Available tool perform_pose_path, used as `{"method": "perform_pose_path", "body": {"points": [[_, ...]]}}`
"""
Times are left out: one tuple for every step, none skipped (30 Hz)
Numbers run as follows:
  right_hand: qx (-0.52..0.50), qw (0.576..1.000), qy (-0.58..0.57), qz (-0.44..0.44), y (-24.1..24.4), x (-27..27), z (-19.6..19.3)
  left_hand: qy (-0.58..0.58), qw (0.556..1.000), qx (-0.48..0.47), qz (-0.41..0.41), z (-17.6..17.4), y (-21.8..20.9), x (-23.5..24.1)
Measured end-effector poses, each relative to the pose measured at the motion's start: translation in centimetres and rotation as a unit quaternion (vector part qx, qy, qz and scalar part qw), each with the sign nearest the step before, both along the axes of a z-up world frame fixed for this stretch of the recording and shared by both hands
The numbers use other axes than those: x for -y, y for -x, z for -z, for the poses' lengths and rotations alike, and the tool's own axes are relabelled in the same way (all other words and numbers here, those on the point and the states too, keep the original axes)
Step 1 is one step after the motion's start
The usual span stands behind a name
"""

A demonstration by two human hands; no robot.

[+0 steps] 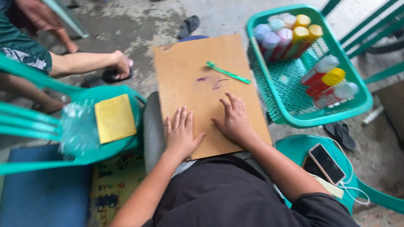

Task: The person handles a purple cloth wrapped in plastic, then picks up a red bottle of liquid and places it back. They then unfold a yellow cloth on a wooden board and scrub it with a green toothbrush before folding it.

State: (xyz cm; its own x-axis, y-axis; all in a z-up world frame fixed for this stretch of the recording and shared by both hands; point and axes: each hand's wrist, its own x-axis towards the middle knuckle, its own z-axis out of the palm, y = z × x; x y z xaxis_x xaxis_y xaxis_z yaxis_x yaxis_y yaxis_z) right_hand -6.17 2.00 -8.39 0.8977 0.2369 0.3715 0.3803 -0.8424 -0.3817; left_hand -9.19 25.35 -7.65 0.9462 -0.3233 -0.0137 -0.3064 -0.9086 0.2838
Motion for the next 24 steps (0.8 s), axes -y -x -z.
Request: {"method": "perform_pose_path", "body": {"points": [[0.001,1.000,0.003,-0.018,0.2,-0.7,-0.4,0.003,1.000,0.001,-0.018,1.1,0.7,-0.4],[-0.054,0.996,0.075,0.014,0.3,-1.6,-0.8,0.066,0.996,0.059,-0.018,2.1,1.3,-1.0],[-0.108,0.981,0.152,0.044,0.5,-2.5,-1.2,0.128,0.985,0.115,-0.021,3.3,2.1,-1.6],[-0.107,0.981,0.159,0.024,1.0,-3.4,-1.2,0.131,0.984,0.115,-0.042,3.3,2.6,-2.2],[-0.083,0.988,0.130,0.020,0.9,-4.0,-1.4,0.115,0.988,0.100,-0.035,3.3,2.6,-2.4],[-0.060,0.993,0.100,0.014,0.7,-4.5,-1.5,0.099,0.991,0.083,-0.028,3.3,2.5,-2.6],[-0.053,0.993,0.108,-0.005,0.1,-5.0,-0.9,0.105,0.989,0.089,-0.048,3.4,2.8,-3.0],[-0.082,0.987,0.135,-0.017,-0.6,-5.6,-0.3,0.117,0.987,0.095,-0.048,3.5,2.9,-3.4],[-0.112,0.980,0.162,-0.027,-1.5,-6.1,0.2,0.128,0.986,0.100,-0.045,3.4,2.8,-3.8],[-0.107,0.979,0.171,-0.043,-2.1,-7.6,-0.5,0.133,0.984,0.104,-0.063,3.6,2.4,-4.9],[-0.090,0.984,0.146,-0.056,-2.4,-8.9,-0.9,0.169,0.973,0.126,-0.091,4.0,2.2,-5.8],[-0.074,0.988,0.120,-0.070,-2.7,-10.1,-1.2,0.203,0.960,0.149,-0.119,4.4,2.0,-6.6],[-0.080,0.985,0.127,-0.084,-3.3,-12.1,-1.6,0.206,0.958,0.145,-0.136,4.8,1.4,-9.0],[-0.041,0.984,0.105,-0.141,-3.8,-14.1,-2.0,0.207,0.939,0.208,-0.182,5.3,0.9,-11.3],[-0.004,0.978,0.079,-0.192,-4.1,-15.9,-2.2,0.203,0.915,0.269,-0.222,5.8,0.5,-13.7],[-0.011,0.976,0.081,-0.202,-4.6,-18.0,-2.2,0.202,0.914,0.263,-0.233,8.2,0.1,-16.0],[-0.010,0.966,0.077,-0.247,-5.3,-20.3,-2.3,0.159,0.898,0.281,-0.299,10.5,-0.5,-18.6],[-0.010,0.954,0.073,-0.290,-6.1,-22.6,-2.4,0.114,0.876,0.296,-0.363,12.8,-1.0,-21.1],[-0.014,0.952,0.072,-0.298,-6.7,-24.8,-2.1,0.111,0.874,0.293,-0.371,14.0,-1.3,-23.1],[-0.081,0.946,0.108,-0.296,-7.2,-26.9,-1.9,0.104,0.866,0.186,-0.452,15.2,-1.5,-25.2],[-0.148,0.935,0.142,-0.291,-7.7,-29.3,-1.6,0.094,0.843,0.077,-0.525,16.3,-1.6,-27.5],[-0.151,0.932,0.141,-0.298,-8.1,-30.9,-1.0,0.091,0.839,0.073,-0.531,16.7,-2.1,-28.5],[-0.216,0.920,0.156,-0.289,-8.6,-32.5,-0.4,0.102,0.832,0.018,-0.545,17.0,-2.5,-29.6],[-0.279,0.903,0.171,-0.277,-9.1,-34.2,0.1,0.115,0.822,-0.037,-0.556,17.3,-2.8,-30.7]]}}
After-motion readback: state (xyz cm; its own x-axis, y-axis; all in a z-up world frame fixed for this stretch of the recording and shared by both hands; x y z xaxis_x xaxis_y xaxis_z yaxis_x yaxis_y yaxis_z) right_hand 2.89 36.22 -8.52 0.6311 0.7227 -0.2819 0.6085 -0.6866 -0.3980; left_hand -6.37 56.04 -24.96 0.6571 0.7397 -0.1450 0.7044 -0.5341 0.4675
